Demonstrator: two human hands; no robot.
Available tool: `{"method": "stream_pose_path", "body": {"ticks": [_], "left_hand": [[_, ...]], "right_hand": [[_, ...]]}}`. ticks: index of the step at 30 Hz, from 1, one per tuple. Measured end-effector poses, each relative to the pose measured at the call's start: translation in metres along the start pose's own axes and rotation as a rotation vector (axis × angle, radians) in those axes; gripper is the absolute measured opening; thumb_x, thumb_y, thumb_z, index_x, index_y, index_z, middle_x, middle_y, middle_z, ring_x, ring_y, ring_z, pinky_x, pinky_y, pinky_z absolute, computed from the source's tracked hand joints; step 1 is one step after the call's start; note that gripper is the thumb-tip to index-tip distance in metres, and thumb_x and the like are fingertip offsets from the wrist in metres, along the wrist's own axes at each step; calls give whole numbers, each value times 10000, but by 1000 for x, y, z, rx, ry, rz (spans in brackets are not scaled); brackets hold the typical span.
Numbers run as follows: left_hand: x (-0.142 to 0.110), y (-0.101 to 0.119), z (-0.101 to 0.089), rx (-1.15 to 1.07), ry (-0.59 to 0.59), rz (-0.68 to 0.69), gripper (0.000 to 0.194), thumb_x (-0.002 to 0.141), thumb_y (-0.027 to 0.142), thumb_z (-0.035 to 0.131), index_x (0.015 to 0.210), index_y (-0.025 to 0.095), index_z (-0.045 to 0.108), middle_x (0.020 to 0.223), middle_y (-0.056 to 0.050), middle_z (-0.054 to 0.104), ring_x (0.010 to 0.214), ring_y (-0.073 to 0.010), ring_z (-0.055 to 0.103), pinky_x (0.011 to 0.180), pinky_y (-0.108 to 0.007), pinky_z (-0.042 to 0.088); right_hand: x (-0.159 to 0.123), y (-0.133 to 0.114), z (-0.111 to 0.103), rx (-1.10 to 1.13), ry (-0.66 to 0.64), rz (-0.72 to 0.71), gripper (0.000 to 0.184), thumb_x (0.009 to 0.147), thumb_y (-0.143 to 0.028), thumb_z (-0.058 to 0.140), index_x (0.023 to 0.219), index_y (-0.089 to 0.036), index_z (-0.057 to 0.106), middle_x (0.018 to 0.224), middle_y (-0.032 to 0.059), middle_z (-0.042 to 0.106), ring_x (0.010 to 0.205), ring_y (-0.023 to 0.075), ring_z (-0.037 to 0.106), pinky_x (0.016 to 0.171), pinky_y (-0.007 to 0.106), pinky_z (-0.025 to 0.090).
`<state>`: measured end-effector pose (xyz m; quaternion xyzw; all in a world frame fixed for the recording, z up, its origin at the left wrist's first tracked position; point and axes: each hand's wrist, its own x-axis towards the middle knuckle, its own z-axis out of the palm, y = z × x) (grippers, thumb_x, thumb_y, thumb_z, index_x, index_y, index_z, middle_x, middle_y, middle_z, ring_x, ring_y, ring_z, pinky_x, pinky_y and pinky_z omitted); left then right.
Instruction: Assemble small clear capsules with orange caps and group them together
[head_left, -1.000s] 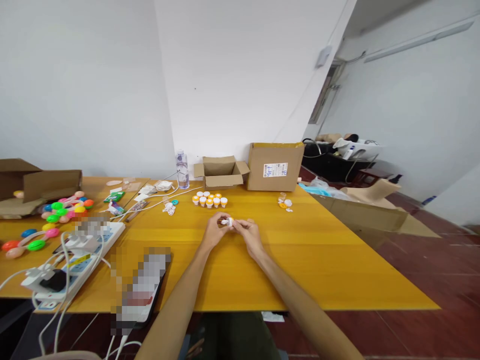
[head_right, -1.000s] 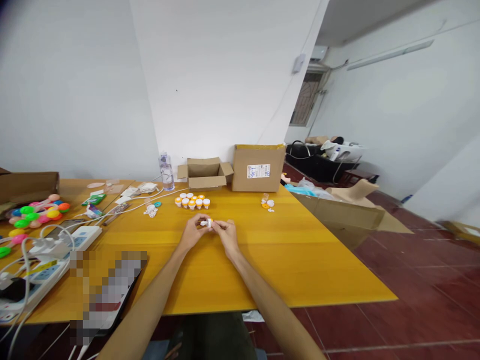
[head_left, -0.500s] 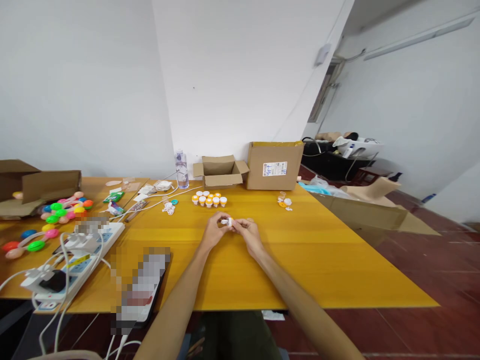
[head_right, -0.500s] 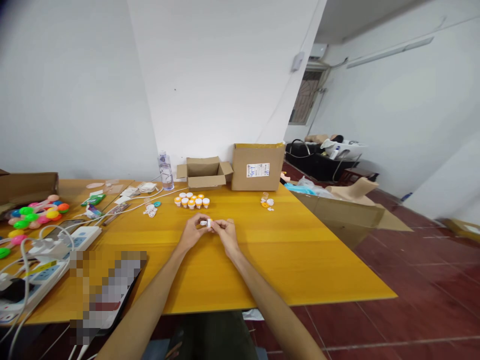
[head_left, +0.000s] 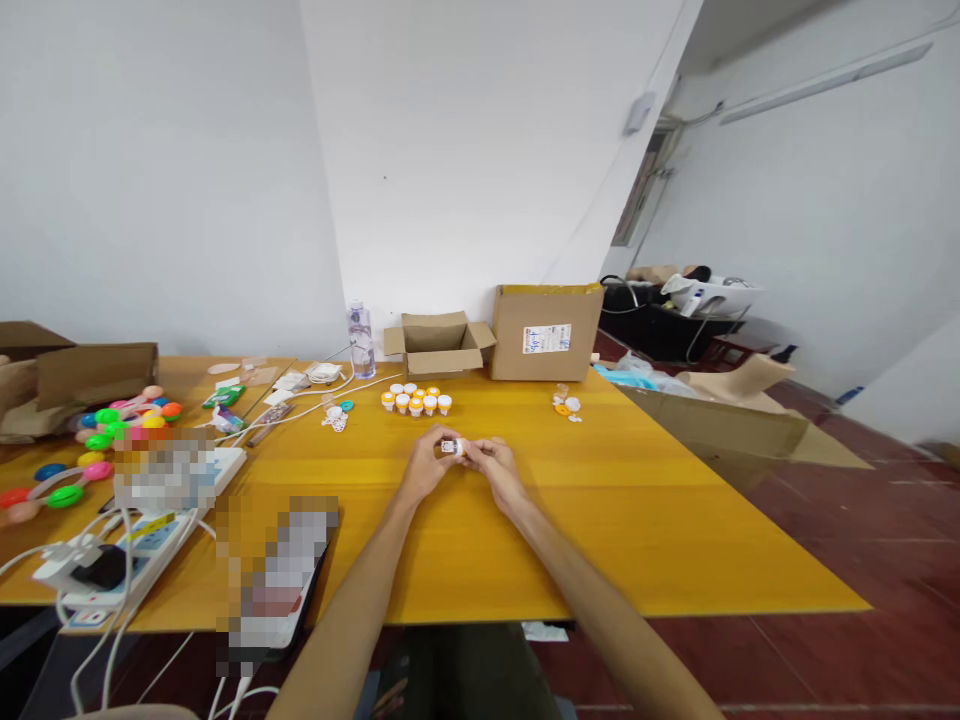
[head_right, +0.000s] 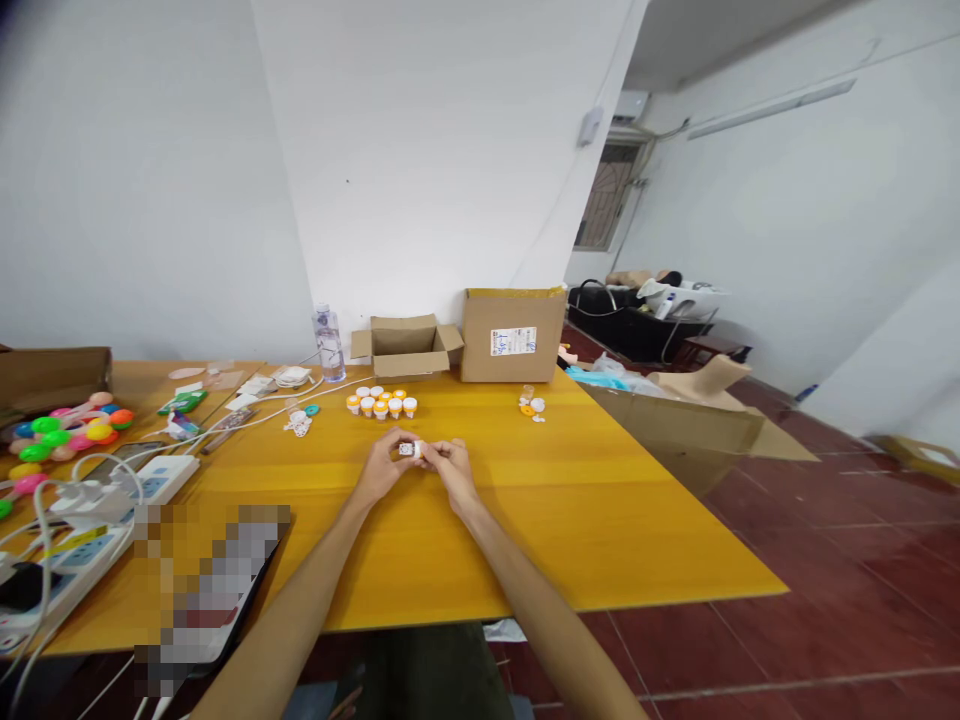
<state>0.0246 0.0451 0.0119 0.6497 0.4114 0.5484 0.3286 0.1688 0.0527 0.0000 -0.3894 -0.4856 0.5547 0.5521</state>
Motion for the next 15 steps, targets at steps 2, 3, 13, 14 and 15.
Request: {"method": "stream_pose_path", "body": {"ticks": [2,3,13,14,15], "left_hand": [[-1,2,0,-1,-2,6,214,637,145,725,839,211,700,859,-9,681,852,-187,613,839,-318,493],[-1,3,0,-3,-2,8,204,640,148,727,831,212,700,854,-10,680,851,-188,613,838,-317,492],[1,1,1,-52,14,-61,217,629,159,731,837,202,689,893,-16,696,870,-186,634,850,-316,490],[2,0,1,-57,17,-69,222,626,163,737,838,200,688,891,-16,698,869,-186,636,851,-317,490],[2,0,2,-60,19,-76,227,623,165,743,840,199,687,889,-16,699,869,-186,638,853,-318,490]], "right_hand": [[0,-1,0,1,-13,6,381,566,-562,814,589,-202,692,656,15,667,666,185,647,689,329,548],[0,-1,0,5,-15,11,387,567,-565,814,583,-200,687,650,14,661,663,184,646,689,330,550],[-2,-1,5,37,38,-36,430,545,-605,822,636,-203,698,715,14,667,718,182,642,736,346,566],[-2,-1,5,44,39,-48,425,541,-598,827,653,-207,702,731,14,672,728,182,644,744,348,565],[-2,-1,6,51,43,-55,420,533,-586,835,661,-209,703,739,14,675,728,180,644,746,348,564]]}}
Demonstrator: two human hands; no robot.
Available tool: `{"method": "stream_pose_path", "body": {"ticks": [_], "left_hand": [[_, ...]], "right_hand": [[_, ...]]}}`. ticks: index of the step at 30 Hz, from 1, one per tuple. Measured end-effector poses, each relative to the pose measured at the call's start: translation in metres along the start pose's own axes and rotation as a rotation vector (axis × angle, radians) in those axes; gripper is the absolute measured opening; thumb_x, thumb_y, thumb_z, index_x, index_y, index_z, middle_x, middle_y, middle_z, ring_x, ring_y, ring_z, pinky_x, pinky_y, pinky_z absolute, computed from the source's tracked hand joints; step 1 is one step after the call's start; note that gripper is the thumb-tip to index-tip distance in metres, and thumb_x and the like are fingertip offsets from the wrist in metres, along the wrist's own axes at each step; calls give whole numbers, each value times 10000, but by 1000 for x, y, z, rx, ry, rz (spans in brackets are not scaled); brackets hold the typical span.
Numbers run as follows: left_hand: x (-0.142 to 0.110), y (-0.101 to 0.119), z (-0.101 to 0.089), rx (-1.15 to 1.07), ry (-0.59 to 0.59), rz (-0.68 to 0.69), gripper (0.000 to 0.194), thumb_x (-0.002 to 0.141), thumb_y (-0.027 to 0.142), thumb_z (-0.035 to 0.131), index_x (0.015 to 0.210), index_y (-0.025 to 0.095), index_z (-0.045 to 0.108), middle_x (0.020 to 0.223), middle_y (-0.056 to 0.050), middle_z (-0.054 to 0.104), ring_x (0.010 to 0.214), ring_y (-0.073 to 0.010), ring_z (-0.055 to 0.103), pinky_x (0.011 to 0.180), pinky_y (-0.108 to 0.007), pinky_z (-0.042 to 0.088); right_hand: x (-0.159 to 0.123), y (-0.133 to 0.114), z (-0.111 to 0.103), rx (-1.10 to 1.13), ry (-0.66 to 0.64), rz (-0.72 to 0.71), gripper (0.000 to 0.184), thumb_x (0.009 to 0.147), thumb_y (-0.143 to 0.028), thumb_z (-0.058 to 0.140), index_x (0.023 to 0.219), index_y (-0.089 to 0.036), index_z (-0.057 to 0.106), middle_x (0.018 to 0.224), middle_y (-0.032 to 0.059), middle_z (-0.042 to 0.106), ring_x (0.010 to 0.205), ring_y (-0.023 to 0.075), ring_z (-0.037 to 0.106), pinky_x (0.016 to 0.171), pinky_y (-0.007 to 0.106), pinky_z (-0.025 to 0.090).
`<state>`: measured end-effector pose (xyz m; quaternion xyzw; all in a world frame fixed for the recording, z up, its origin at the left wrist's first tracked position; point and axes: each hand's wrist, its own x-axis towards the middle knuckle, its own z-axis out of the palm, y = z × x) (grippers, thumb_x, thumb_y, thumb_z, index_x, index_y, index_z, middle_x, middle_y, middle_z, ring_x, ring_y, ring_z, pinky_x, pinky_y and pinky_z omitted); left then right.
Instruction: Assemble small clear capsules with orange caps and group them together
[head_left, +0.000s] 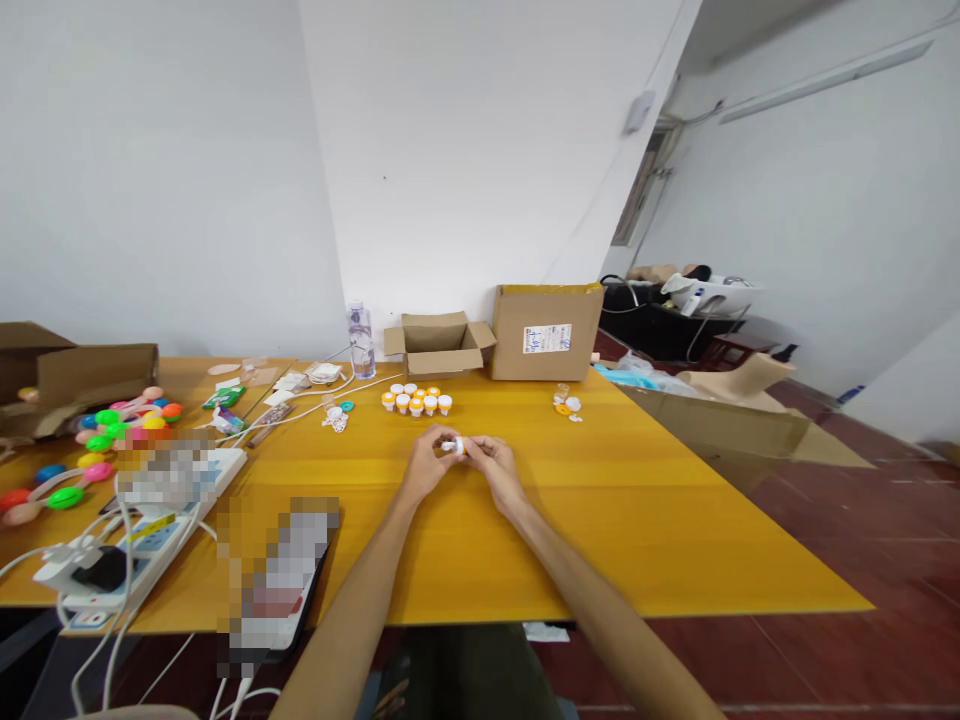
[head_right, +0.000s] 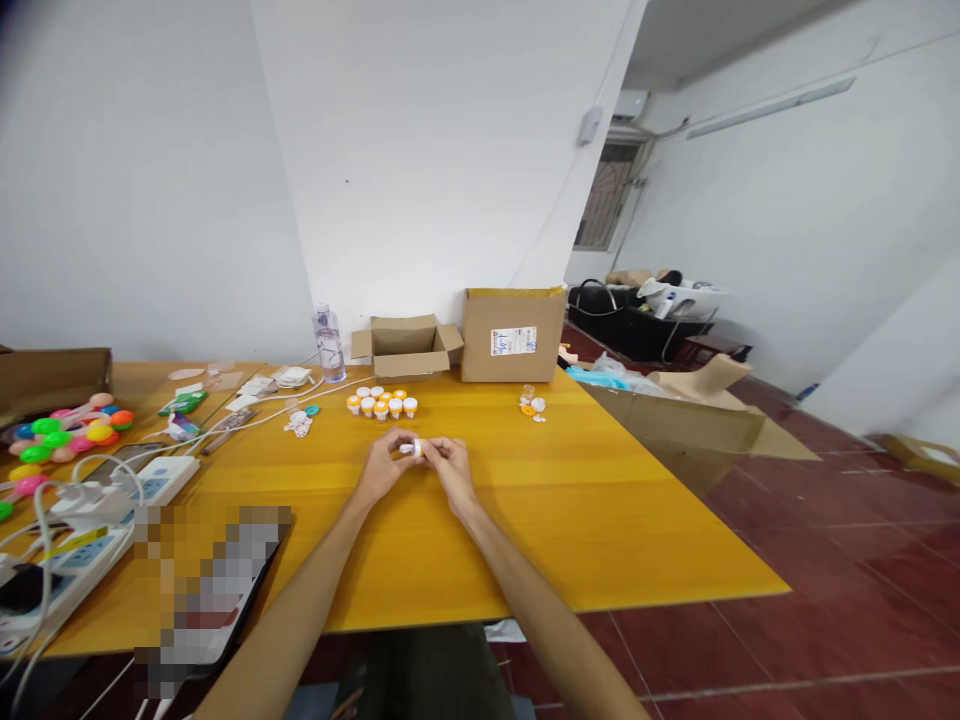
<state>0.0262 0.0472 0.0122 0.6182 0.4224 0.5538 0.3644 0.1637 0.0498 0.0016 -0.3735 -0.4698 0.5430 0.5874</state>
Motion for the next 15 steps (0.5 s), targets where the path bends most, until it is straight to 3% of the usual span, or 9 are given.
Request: {"method": "stream_pose_path", "body": {"ticks": [15], "left_hand": [[-1,-4,-1,70,-24,109,239,646,112,708,871,195,708,881,-10,689,846,-174,621,826,-308,495]], "right_hand": [[-1,-1,-2,-2,36,39,449,504,-604,838,600,-190,692,728,16,624,732,181,621,715,343,571]]}}
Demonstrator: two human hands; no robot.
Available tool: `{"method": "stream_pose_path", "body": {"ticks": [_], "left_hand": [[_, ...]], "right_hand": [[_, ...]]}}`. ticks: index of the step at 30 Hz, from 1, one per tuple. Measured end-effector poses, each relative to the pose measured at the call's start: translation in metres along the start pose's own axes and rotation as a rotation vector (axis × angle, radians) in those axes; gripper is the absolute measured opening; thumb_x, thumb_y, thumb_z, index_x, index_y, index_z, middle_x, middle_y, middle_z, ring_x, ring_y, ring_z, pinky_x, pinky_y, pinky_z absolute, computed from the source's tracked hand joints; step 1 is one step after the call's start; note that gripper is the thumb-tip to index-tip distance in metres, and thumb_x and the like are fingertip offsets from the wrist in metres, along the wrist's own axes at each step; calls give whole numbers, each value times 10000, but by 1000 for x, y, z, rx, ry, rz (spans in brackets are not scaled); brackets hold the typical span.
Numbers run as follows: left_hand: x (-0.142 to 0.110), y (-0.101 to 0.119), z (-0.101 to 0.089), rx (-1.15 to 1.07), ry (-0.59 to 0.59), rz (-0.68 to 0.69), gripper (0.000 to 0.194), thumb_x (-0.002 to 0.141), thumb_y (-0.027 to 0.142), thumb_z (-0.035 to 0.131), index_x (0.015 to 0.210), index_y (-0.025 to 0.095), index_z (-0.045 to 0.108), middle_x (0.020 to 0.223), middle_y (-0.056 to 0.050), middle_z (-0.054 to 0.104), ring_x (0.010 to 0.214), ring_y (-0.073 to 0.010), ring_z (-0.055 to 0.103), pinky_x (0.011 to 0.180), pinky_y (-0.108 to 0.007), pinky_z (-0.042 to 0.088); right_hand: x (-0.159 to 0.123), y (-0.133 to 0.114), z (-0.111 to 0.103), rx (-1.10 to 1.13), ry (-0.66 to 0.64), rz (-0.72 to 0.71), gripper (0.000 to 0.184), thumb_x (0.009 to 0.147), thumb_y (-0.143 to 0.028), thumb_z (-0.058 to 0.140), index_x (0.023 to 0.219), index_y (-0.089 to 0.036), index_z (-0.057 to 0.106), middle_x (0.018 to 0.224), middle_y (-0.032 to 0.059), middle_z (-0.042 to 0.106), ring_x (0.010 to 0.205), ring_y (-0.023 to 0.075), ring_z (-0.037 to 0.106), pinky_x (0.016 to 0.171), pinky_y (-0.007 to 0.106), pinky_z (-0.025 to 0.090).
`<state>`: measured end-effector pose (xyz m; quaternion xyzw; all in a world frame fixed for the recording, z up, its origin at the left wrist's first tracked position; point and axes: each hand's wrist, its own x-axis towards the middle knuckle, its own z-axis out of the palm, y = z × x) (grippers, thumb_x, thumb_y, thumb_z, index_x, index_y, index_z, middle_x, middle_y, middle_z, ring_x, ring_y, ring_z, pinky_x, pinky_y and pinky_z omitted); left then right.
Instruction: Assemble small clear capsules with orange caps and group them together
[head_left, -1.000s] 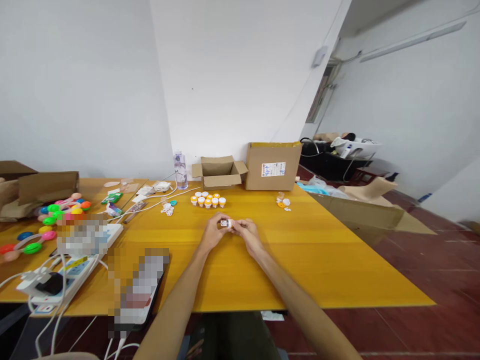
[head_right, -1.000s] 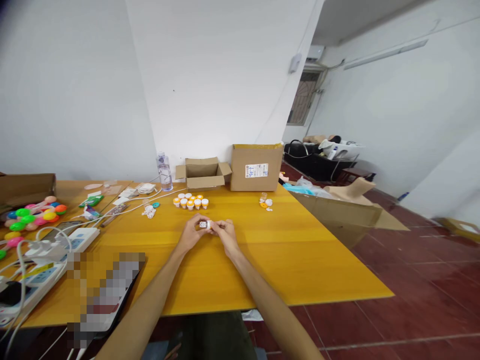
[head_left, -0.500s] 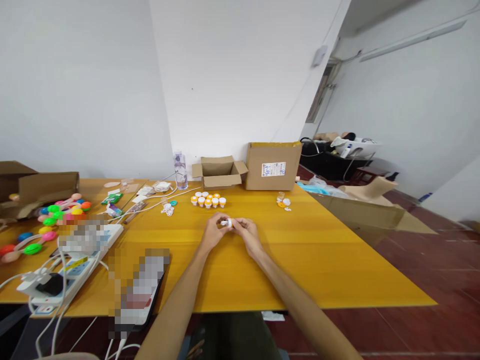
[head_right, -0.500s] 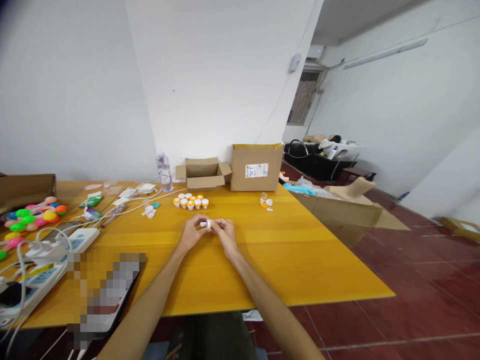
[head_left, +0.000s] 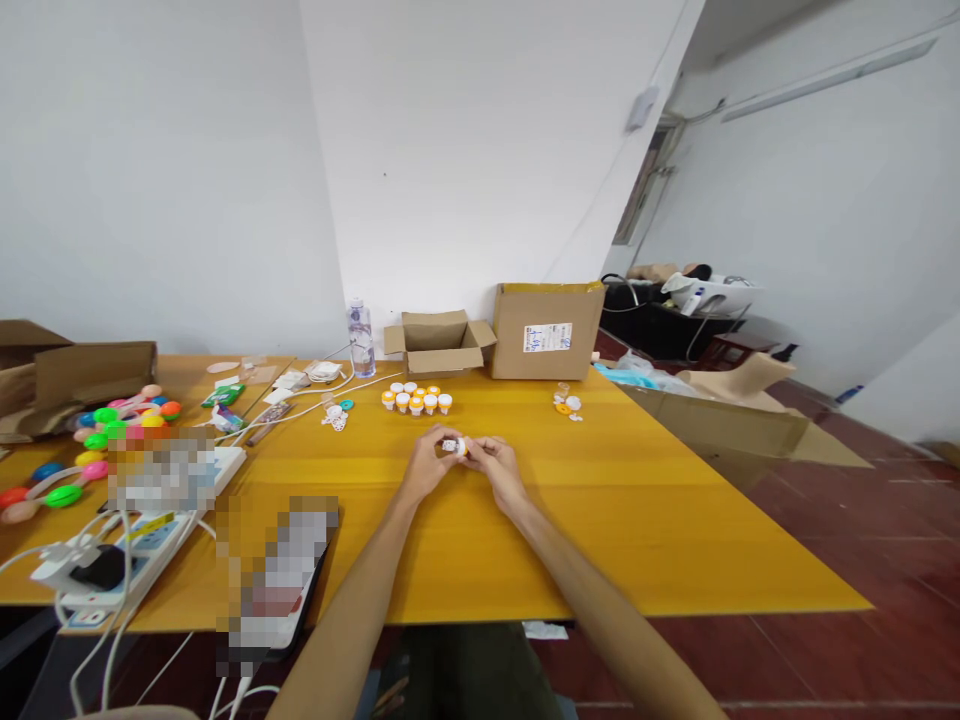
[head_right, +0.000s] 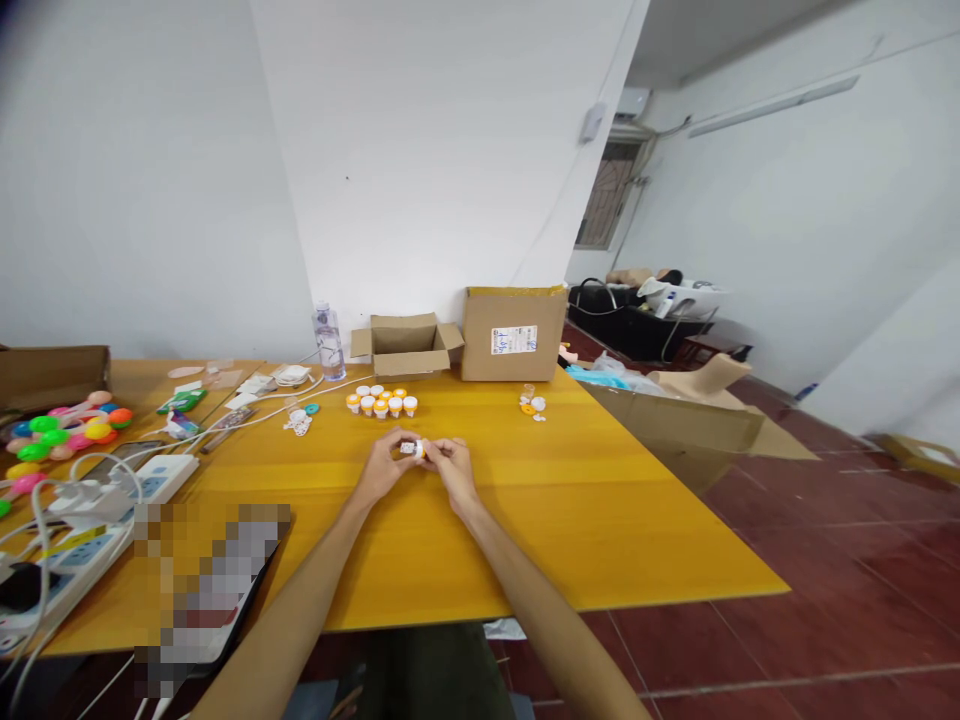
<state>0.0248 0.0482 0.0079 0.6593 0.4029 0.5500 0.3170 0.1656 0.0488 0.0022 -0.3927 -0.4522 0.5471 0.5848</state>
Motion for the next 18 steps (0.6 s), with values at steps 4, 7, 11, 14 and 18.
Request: {"method": "stream_pose_path", "body": {"ticks": [4,7,11,14,18], "left_hand": [[0,2,0,21,-16,11,223,655,123,715,866,195,714,864,-9,683,832,-172,612,811,-302,488],[-1,4,0,20,-26,12,215,654,122,717,857,193,717,859,-12,685,834,-172,610,807,-297,484],[0,7,0,-9,-21,-12,230,623,107,724,837,189,711,855,-14,686,845,-173,615,809,-289,485],[0,9,0,-81,-35,-80,244,607,114,733,838,183,695,854,-12,690,833,-168,632,813,-288,497],[2,6,0,-174,-44,-185,264,595,165,752,848,177,678,829,-8,696,790,-163,647,771,-280,514]], "right_hand": [[2,1,-3,-31,-24,8,438,554,-599,812,589,-187,667,727,9,596,728,175,611,726,351,576],[3,2,-5,-63,-28,10,451,579,-606,792,567,-182,637,747,6,582,726,163,606,723,336,575],[4,1,-6,-105,-52,2,488,605,-646,761,571,-179,624,736,6,584,687,156,610,701,327,572],[4,1,-6,-138,-71,-5,521,621,-694,723,601,-180,635,707,8,594,646,156,614,673,326,574],[3,-3,-5,-332,-122,-108,520,764,-701,580,651,-196,634,647,19,618,595,173,613,615,325,562]]}}
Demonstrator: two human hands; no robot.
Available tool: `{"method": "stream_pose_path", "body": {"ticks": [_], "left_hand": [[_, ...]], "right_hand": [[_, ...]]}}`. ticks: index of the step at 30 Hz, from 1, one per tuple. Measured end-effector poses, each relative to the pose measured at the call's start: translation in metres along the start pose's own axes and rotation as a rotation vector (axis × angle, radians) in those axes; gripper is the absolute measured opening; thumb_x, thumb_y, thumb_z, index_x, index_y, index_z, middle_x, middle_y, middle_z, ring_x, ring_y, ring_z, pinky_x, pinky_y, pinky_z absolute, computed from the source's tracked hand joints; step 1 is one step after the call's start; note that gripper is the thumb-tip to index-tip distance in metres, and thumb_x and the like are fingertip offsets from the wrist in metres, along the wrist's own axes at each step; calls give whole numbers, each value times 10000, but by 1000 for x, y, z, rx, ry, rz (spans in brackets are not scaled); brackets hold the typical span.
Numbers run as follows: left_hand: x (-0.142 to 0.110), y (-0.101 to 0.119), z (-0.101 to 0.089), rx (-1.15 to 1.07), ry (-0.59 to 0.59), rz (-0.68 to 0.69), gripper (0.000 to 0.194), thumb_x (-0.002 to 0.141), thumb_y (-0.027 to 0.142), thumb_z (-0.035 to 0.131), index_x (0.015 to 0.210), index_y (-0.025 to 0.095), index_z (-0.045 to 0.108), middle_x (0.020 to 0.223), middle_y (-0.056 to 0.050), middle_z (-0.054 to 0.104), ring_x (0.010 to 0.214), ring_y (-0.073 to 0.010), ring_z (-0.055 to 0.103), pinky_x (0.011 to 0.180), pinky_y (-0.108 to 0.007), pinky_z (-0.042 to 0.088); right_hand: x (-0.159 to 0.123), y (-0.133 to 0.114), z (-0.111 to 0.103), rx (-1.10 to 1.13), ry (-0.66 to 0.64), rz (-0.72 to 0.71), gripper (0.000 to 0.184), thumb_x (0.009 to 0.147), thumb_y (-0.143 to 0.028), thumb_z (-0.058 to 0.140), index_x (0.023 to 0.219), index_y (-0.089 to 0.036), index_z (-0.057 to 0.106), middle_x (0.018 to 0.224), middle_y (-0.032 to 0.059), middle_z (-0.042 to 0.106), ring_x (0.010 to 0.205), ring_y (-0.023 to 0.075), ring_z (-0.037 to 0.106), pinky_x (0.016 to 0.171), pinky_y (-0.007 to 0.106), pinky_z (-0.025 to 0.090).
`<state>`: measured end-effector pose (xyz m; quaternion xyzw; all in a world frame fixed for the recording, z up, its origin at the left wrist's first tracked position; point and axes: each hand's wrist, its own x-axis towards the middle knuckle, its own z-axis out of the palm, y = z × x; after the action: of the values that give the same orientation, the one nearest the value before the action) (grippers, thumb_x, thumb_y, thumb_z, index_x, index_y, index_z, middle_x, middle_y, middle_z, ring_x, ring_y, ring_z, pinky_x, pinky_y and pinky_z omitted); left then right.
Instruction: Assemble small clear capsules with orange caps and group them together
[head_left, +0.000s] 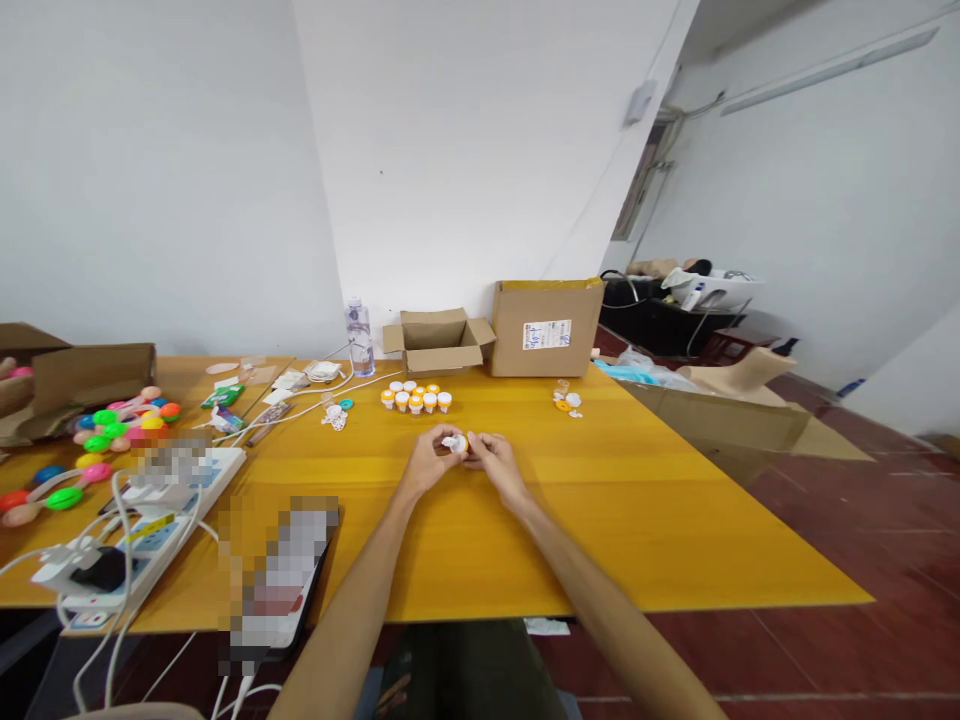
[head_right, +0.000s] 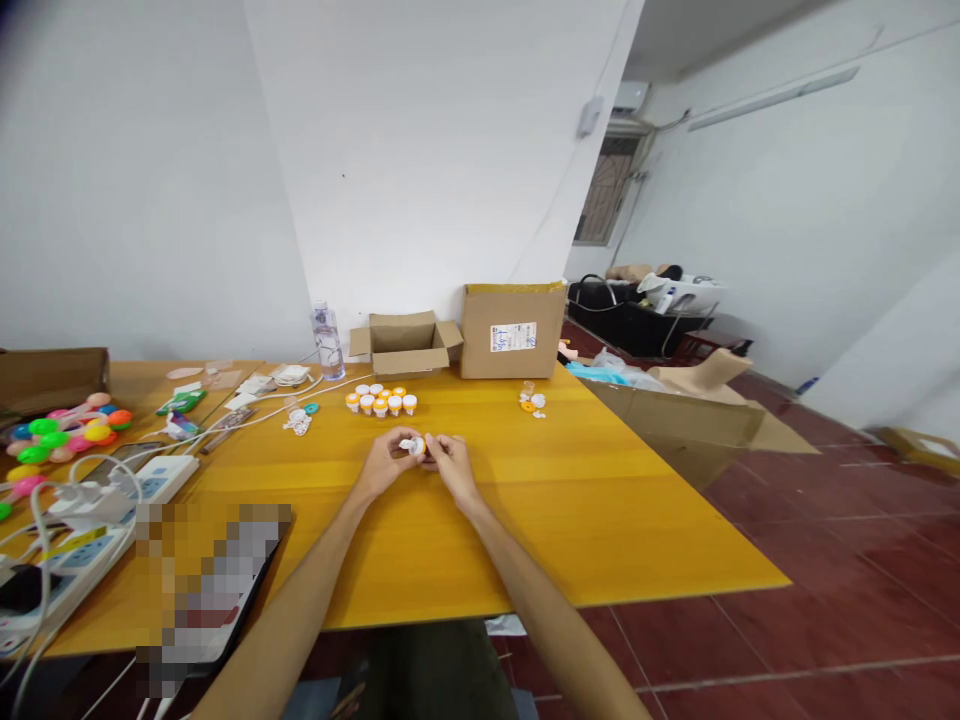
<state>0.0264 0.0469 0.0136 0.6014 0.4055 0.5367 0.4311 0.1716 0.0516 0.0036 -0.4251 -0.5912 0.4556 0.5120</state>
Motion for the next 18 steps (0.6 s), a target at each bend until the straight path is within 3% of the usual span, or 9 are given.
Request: {"method": "stream_pose_path", "body": {"ticks": [3,7,10,13,18], "left_hand": [[2,-5,-3,-38,75,-39,296,581,190,764,865,178,680,823,-4,695,752,-157,651,721,-266,520],[3,-10,-6,-69,162,-85,323,573,166,763,888,184,696,842,-6,711,774,-164,676,721,-265,533],[5,-12,-7,-88,180,-124,346,559,133,764,896,182,707,819,-9,722,775,-168,682,722,-268,539],[7,-14,-6,-76,177,-145,347,547,99,758,882,177,711,796,-11,729,749,-164,681,715,-268,541],[8,-18,-4,-33,189,-108,365,532,86,763,873,183,675,837,-11,736,742,-148,679,709,-253,535]], "right_hand": [[-1,-5,-7,-350,73,-218,422,886,-577,488,750,-219,665,703,52,671,661,206,643,653,328,544],[-1,-8,-23,-787,274,-419,322,952,-408,426,1015,-233,688,1036,121,693,851,241,666,696,333,517],[0,-4,-34,-1007,299,-375,309,941,-383,478,1160,-250,651,1171,136,651,856,246,660,625,320,490],[2,2,-40,-1117,202,-265,222,920,-353,542,1067,-261,679,1088,118,676,801,231,667,630,307,482],[6,2,-36,-909,95,-198,142,896,-303,564,951,-248,683,947,80,719,836,220,684,747,313,508]]}}
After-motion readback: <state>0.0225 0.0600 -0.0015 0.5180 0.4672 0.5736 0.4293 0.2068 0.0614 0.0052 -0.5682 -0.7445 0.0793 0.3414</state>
